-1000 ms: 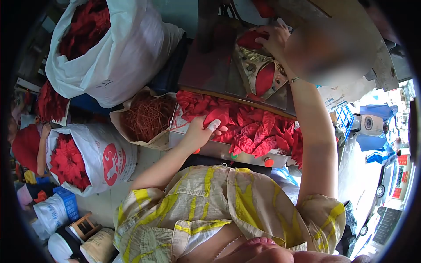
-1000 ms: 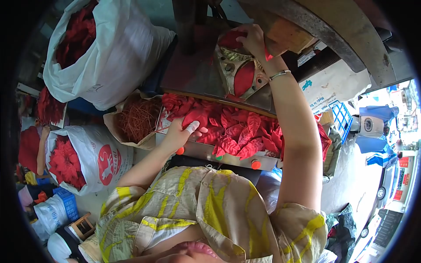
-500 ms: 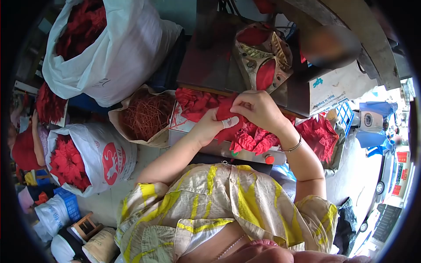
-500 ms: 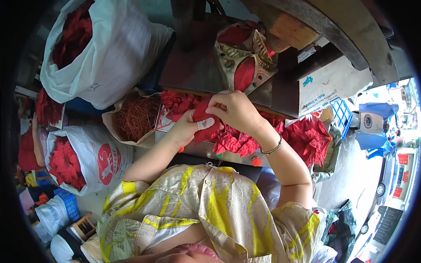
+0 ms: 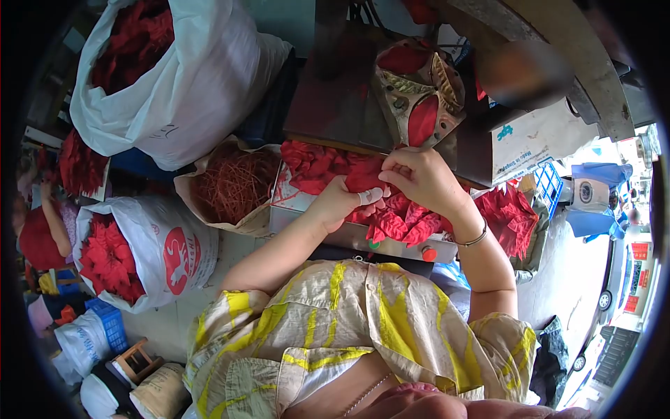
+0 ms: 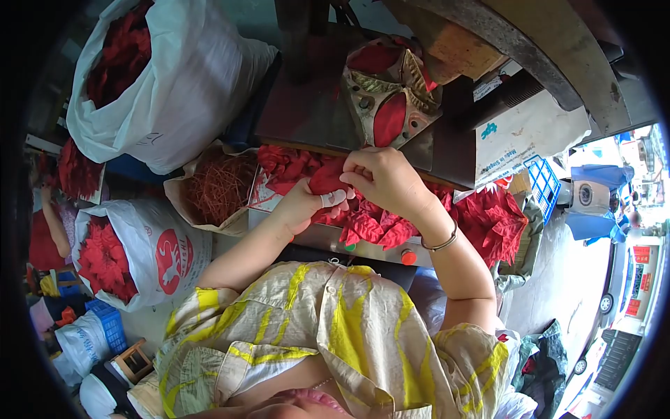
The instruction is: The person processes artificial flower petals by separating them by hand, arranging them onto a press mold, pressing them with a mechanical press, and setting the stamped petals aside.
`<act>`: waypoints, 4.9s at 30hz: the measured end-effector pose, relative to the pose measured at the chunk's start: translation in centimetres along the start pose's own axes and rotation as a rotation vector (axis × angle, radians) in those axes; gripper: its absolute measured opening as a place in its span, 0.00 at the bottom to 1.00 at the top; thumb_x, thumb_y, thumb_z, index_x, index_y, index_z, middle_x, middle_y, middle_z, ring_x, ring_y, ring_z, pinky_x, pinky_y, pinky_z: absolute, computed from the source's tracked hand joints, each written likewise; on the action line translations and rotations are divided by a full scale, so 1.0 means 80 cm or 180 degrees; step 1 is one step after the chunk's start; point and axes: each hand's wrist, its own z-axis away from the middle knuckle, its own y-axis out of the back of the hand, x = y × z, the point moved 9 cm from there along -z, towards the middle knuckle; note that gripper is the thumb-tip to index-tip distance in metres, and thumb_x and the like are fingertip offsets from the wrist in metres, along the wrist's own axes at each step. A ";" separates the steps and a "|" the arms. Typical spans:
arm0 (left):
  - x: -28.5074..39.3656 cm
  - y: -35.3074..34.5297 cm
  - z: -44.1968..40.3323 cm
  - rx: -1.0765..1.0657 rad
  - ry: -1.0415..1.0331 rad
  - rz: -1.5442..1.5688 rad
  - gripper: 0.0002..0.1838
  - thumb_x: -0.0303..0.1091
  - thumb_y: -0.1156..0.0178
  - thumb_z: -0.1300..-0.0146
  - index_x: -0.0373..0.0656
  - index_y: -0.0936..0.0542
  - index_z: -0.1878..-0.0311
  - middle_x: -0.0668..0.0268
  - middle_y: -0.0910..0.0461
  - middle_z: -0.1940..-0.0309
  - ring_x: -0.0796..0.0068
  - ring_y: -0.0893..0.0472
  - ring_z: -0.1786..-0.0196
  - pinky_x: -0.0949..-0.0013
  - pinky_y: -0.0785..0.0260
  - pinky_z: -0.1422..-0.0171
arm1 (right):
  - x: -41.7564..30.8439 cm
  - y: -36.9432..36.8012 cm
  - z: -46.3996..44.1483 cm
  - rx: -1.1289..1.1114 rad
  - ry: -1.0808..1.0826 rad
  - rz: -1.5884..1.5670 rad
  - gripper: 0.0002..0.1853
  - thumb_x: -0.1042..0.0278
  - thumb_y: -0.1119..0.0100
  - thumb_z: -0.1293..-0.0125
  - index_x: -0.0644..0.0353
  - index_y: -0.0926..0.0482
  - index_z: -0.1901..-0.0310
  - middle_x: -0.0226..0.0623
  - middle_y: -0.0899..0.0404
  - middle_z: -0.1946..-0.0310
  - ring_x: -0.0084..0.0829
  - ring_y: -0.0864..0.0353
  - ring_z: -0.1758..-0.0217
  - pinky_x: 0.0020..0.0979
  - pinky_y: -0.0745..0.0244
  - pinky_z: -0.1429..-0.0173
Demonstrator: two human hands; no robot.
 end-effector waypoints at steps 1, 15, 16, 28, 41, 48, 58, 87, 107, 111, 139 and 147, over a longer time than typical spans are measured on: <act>0.002 0.005 0.000 0.0229 -0.0038 -0.0152 0.17 0.28 0.32 0.36 0.37 0.20 0.45 0.60 0.14 0.55 0.73 0.15 0.59 0.70 0.20 0.54 | 0.000 0.002 0.001 -0.0057 -0.0279 -0.0085 0.09 0.69 0.28 0.42 0.64 0.17 0.66 0.38 0.17 0.77 0.32 0.16 0.74 0.30 0.24 0.70; 0.007 0.011 0.001 0.0108 -0.0224 0.0041 0.21 0.30 0.30 0.38 0.38 0.20 0.42 0.64 0.16 0.51 0.74 0.17 0.50 0.68 0.23 0.43 | -0.015 0.000 -0.001 0.0063 -0.0201 0.0287 0.10 0.64 0.29 0.42 0.62 0.17 0.68 0.43 0.19 0.75 0.43 0.17 0.73 0.37 0.23 0.66; 0.008 0.013 0.000 0.0105 -0.0255 -0.0029 0.20 0.28 0.30 0.38 0.37 0.20 0.43 0.64 0.15 0.52 0.75 0.16 0.52 0.68 0.22 0.45 | -0.011 0.001 0.001 0.0111 -0.0316 0.0162 0.10 0.65 0.28 0.43 0.63 0.16 0.67 0.41 0.19 0.76 0.38 0.18 0.75 0.33 0.24 0.69; 0.070 0.029 0.025 0.0708 -0.1507 -0.0798 0.25 0.29 0.30 0.37 0.37 0.23 0.38 0.71 0.19 0.59 0.85 0.24 0.60 0.76 0.29 0.53 | -0.015 0.065 0.004 0.0940 -0.0243 0.0738 0.04 0.71 0.31 0.40 0.63 0.15 0.67 0.39 0.17 0.75 0.31 0.19 0.76 0.31 0.28 0.70; 0.058 0.026 -0.002 0.0692 -0.0900 -0.0440 0.17 0.32 0.36 0.31 0.36 0.21 0.43 0.62 0.15 0.54 0.71 0.15 0.55 0.69 0.24 0.43 | 0.071 0.111 -0.092 0.1343 0.0204 0.1546 0.07 0.66 0.32 0.46 0.56 0.16 0.66 0.36 0.18 0.68 0.43 0.19 0.57 0.44 0.26 0.47; 0.072 0.022 -0.017 0.1236 -0.1128 -0.0023 0.09 0.24 0.30 0.38 0.36 0.16 0.56 0.66 0.14 0.58 0.80 0.17 0.58 0.70 0.23 0.49 | 0.058 0.101 -0.113 0.0986 0.0298 0.1806 0.07 0.66 0.30 0.46 0.57 0.17 0.68 0.38 0.20 0.73 0.44 0.20 0.58 0.42 0.27 0.48; 0.063 -0.048 -0.022 0.0062 -0.1021 -0.0346 0.15 0.38 0.44 0.25 0.36 0.22 0.45 0.59 0.15 0.52 0.75 0.16 0.57 0.72 0.24 0.52 | 0.062 0.127 0.024 0.1309 -0.1085 -0.0037 0.03 0.73 0.34 0.39 0.61 0.18 0.65 0.37 0.20 0.74 0.28 0.21 0.71 0.30 0.27 0.65; 0.029 -0.076 -0.045 0.0310 -0.0838 -0.0941 0.12 0.30 0.40 0.28 0.35 0.20 0.46 0.61 0.15 0.55 0.73 0.15 0.56 0.70 0.19 0.50 | 0.093 0.074 0.059 0.0777 -0.0828 -0.1890 0.09 0.69 0.33 0.33 0.65 0.19 0.57 0.25 0.20 0.69 0.14 0.24 0.64 0.22 0.27 0.60; 0.226 -0.167 -0.066 -0.0829 -0.1760 -0.1275 0.26 0.36 0.34 0.34 0.36 0.27 0.36 0.48 0.18 0.47 0.76 0.20 0.59 0.74 0.29 0.53 | 0.140 0.170 -0.073 -0.0655 -0.0080 -0.0009 0.07 0.76 0.41 0.37 0.61 0.18 0.58 0.36 0.17 0.65 0.27 0.19 0.63 0.31 0.25 0.56; 0.224 -0.171 -0.077 -0.0791 -0.1676 -0.1345 0.19 0.35 0.33 0.36 0.38 0.21 0.45 0.51 0.15 0.53 0.78 0.21 0.62 0.75 0.30 0.55 | 0.146 0.172 -0.052 0.0026 0.0264 -0.0060 0.10 0.77 0.40 0.39 0.62 0.17 0.56 0.35 0.17 0.65 0.25 0.18 0.64 0.27 0.24 0.58; 0.227 -0.158 -0.109 0.0984 -0.3543 -0.5556 0.16 0.27 0.36 0.38 0.44 0.17 0.46 0.58 0.16 0.57 0.59 0.17 0.56 0.63 0.25 0.51 | 0.061 0.135 0.182 0.4028 -0.0039 -0.3305 0.06 0.68 0.47 0.24 0.58 0.25 0.50 0.23 0.28 0.67 0.11 0.37 0.74 0.15 0.40 0.74; 0.210 -0.158 -0.154 0.0565 -0.3252 -0.5867 0.23 0.27 0.34 0.38 0.45 0.21 0.38 0.62 0.14 0.51 0.60 0.19 0.45 0.62 0.28 0.41 | 0.104 0.016 0.308 0.3709 -0.0802 -0.2437 0.04 0.69 0.50 0.22 0.59 0.27 0.53 0.25 0.28 0.73 0.15 0.34 0.77 0.19 0.35 0.74</act>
